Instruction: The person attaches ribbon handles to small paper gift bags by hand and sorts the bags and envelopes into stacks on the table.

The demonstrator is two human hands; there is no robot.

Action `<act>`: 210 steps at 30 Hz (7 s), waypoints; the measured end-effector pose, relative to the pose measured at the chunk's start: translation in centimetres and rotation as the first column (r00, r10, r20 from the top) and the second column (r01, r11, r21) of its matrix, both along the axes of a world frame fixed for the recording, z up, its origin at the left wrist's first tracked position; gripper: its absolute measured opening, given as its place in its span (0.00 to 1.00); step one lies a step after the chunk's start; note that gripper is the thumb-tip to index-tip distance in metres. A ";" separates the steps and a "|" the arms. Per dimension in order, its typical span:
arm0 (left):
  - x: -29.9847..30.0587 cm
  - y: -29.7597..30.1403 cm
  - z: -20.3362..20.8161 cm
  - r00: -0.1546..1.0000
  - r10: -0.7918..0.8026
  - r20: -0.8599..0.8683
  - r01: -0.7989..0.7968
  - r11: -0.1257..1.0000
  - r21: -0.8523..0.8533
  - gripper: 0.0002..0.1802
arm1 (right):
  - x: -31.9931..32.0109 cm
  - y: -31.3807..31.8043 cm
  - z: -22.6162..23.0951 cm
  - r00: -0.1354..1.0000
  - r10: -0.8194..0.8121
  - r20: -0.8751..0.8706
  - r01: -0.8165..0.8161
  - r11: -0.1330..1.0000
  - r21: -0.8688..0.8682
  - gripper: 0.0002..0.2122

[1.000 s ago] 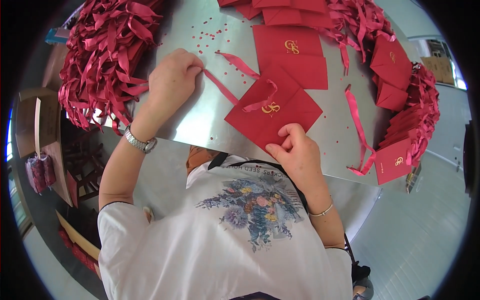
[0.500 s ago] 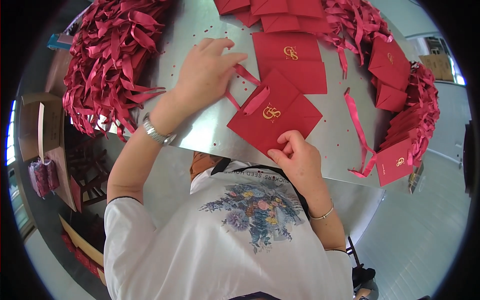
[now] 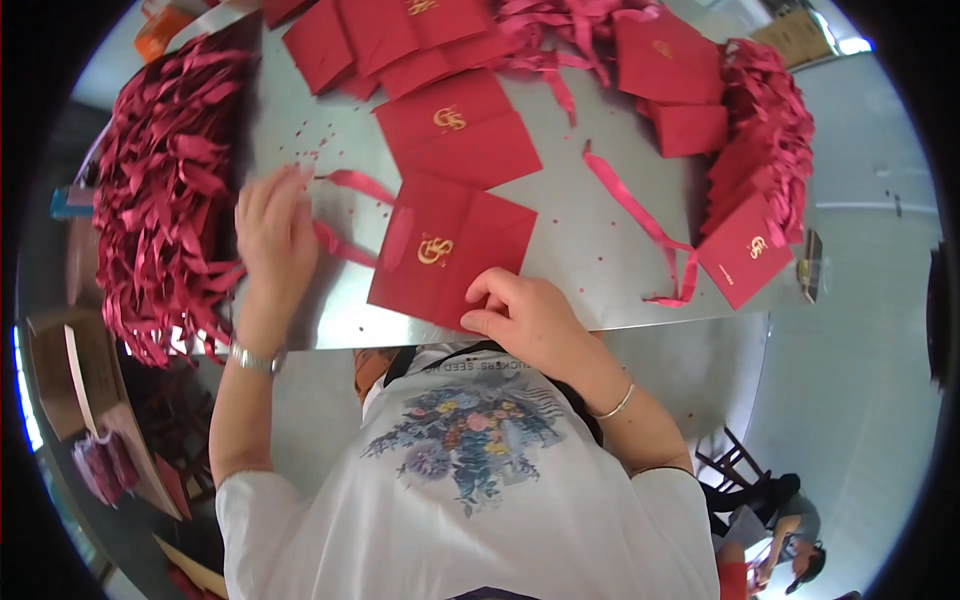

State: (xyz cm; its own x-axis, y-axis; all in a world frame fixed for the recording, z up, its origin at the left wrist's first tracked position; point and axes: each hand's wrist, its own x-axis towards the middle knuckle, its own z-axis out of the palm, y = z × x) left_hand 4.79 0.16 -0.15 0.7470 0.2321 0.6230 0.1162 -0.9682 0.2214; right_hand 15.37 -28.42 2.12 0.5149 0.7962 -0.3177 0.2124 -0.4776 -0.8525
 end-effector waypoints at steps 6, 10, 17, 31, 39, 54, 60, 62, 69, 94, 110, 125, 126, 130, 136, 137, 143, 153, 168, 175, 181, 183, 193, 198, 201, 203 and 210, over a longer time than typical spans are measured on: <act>-5.4 -6.3 2.0 0.765 -0.463 -0.448 0.466 0.878 -0.112 0.27 | 8.8 -0.5 0.4 0.571 -0.403 0.715 0.352 0.907 0.230 0.10; -4.1 -9.9 0.5 0.887 -0.333 -0.319 0.296 0.942 -0.157 0.38 | 13.8 -0.4 -2.1 0.389 -0.154 0.908 0.498 0.865 -0.067 0.11; -2.4 -13.2 0.3 0.890 -0.161 -0.427 0.091 0.980 -0.179 0.41 | 9.4 -0.2 -3.8 0.592 -0.321 0.739 0.213 0.947 0.240 0.06; -2.4 -15.3 2.0 0.971 -0.066 -0.231 0.000 0.961 -0.278 0.36 | 3.1 1.6 2.1 0.652 -0.478 0.588 0.071 0.811 0.580 0.05; -1.7 -11.7 4.9 0.911 -0.137 0.389 0.270 -0.517 -0.812 0.41 | -3.3 0.9 4.9 0.503 -0.153 0.851 -0.420 0.817 0.395 0.07; 7.0 -8.5 2.5 0.951 0.062 -0.301 -0.127 0.971 -0.200 0.20 | 3.6 -3.0 7.7 0.806 -0.569 0.162 0.400 0.726 0.560 0.06; 7.6 -8.1 1.5 0.953 -0.053 -0.298 -0.075 0.912 -0.402 0.19 | 2.9 2.8 1.1 0.921 -0.344 0.180 0.258 0.888 0.380 0.04; 7.1 -8.0 1.5 0.964 -0.098 -0.248 -0.044 0.858 -0.511 0.18 | 3.2 4.9 -0.6 0.899 -0.317 0.302 0.196 0.908 0.370 0.04; 5.8 -7.0 1.2 0.955 -0.207 -0.211 -0.039 0.618 -0.785 0.13 | 2.8 7.6 -2.0 0.795 -0.358 0.489 0.120 0.884 0.452 0.02; 4.4 -8.1 -1.1 0.979 -0.108 -0.172 -0.074 0.599 -0.797 0.13 | 2.2 8.9 -2.2 0.605 -0.270 0.749 0.006 0.942 0.335 0.03; 4.0 -8.3 -2.1 0.992 -0.116 -0.040 0.065 0.774 -0.630 0.11 | 2.1 9.0 -1.1 0.558 -0.116 0.822 -0.039 0.985 0.165 0.05; 4.4 -5.1 0.1 0.937 -0.323 -0.132 -0.020 0.328 -0.945 0.13 | 1.8 8.3 -1.9 0.727 -0.272 0.631 0.037 0.933 0.359 0.04; 4.5 -5.0 0.0 0.936 -0.325 -0.133 -0.022 0.323 -0.946 0.13 | 1.9 8.4 -2.0 0.721 -0.281 0.633 0.049 0.932 0.358 0.04; 4.4 -4.8 -0.8 0.942 -0.315 -0.119 -0.016 0.309 -0.951 0.14 | 1.7 8.9 -2.2 0.726 -0.295 0.621 0.090 0.936 0.339 0.03; 4.4 -5.0 -0.6 0.936 -0.311 -0.162 -0.046 0.351 -0.935 0.12 | 1.8 9.3 -2.5 0.714 -0.324 0.621 0.108 0.927 0.360 0.04; 4.5 -5.0 -0.6 0.934 -0.315 -0.171 -0.043 0.376 -0.926 0.12 | 1.8 9.3 -2.5 0.714 -0.323 0.622 0.109 0.927 0.358 0.04; 4.9 -5.1 -1.1 0.947 -0.289 -0.143 -0.002 0.438 -0.899 0.12 | 2.5 10.5 -1.6 0.440 -0.131 0.888 -0.092 0.978 0.189 0.05; 4.1 -6.4 -2.0 0.965 -0.255 -0.065 0.143 0.715 -0.684 0.08 | 2.6 10.1 0.4 0.294 0.279 0.914 -0.274 0.941 -0.199 0.03; 5.0 -7.0 -0.6 0.939 -0.315 0.136 0.310 0.610 -0.729 0.07 | 4.6 6.5 0.0 0.736 0.078 0.673 -0.236 0.961 0.147 0.08; 4.4 -7.9 0.8 0.924 -0.365 0.115 0.351 0.689 -0.634 0.10 | 4.6 5.4 1.0 0.820 -0.014 0.572 -0.146 0.961 0.234 0.07; 4.3 -8.3 0.7 0.914 -0.395 0.089 0.390 0.801 -0.455 0.09 | 4.1 4.9 0.1 0.876 -0.021 0.481 -0.157 0.932 0.326 0.05; 3.9 -9.0 1.0 0.916 -0.398 0.043 0.375 0.816 -0.439 0.08 | 3.7 4.3 0.3 0.876 -0.036 0.480 -0.149 0.928 0.341 0.05; -0.1 -9.9 2.6 0.945 -0.263 -0.193 0.095 0.787 -0.610 0.06 | 3.0 1.1 0.7 0.914 0.063 0.401 -0.165 0.960 0.224 0.07; 0.1 -5.9 0.4 0.998 0.020 -0.067 -0.046 0.909 -0.414 0.07 | 1.9 1.3 0.6 0.974 -0.034 0.224 -0.014 0.979 0.206 0.10; -1.2 -5.7 1.6 0.982 0.162 -0.101 -0.190 0.767 -0.613 0.18 | 1.5 2.8 0.2 0.904 -0.022 0.427 -0.095 0.963 0.250 0.09; -2.5 -6.3 3.0 0.983 0.178 0.053 -0.091 0.711 -0.697 0.28 | 1.8 3.1 0.7 0.896 -0.019 0.444 -0.082 0.975 0.208 0.12; -3.7 -12.2 2.2 0.977 -0.108 -0.185 -0.026 0.798 -0.601 0.13 | 1.8 1.9 0.1 0.928 -0.119 0.352 0.083 0.990 0.117 0.13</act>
State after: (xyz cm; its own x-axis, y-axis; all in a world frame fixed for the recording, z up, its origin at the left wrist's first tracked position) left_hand 1.08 -12.02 2.07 0.8561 0.4739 0.2060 0.1859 -0.6545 0.7329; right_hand 17.22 -26.50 2.18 0.6592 0.7517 -0.0210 0.4665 -0.4306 -0.7726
